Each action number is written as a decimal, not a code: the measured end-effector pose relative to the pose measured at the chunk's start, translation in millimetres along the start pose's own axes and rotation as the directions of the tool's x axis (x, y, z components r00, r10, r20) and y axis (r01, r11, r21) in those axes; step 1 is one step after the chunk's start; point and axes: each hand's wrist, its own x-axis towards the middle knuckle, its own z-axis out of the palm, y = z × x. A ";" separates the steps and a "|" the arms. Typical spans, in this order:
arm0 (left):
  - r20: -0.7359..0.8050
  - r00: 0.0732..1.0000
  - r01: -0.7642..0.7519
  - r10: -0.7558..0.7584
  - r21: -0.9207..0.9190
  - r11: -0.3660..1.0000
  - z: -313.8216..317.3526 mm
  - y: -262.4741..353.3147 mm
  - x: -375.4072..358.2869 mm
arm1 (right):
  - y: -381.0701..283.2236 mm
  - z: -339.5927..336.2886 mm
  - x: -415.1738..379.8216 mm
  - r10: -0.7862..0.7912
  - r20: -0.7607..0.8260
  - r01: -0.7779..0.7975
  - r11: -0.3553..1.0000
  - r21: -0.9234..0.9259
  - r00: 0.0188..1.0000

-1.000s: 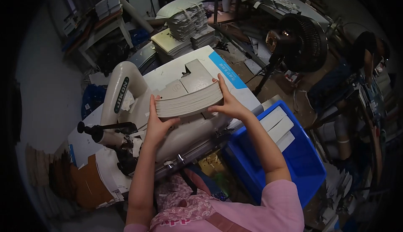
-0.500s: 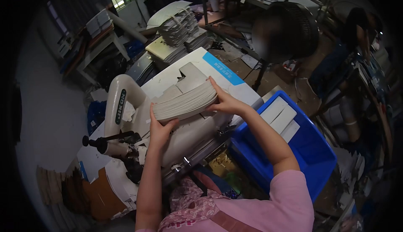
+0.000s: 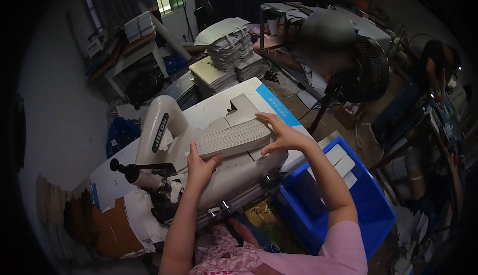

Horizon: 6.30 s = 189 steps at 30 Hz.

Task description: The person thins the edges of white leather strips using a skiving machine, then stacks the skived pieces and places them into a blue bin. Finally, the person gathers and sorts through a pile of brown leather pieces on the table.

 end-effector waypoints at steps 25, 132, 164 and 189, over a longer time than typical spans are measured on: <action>-0.170 0.919 -0.335 0.356 0.140 0.932 -10.2 45.8 -39.5 | -46.9 28.0 -13.5 -0.245 -0.185 0.126 0.861 -0.493 0.952; 0.310 0.745 -0.635 0.591 0.599 0.488 44.9 12.1 -100.5 | 225.1 240.3 -259.2 0.766 0.202 -0.761 0.496 0.419 0.610; 0.245 0.846 -0.523 0.473 0.216 0.824 -22.9 31.9 -171.6 | 210.9 244.4 -235.3 0.780 -0.099 -0.762 0.625 0.167 0.618; -0.474 0.872 0.451 -0.124 0.679 0.579 -208.8 -168.5 -175.1 | -124.0 159.7 -92.5 0.043 -0.165 0.027 0.916 0.401 0.985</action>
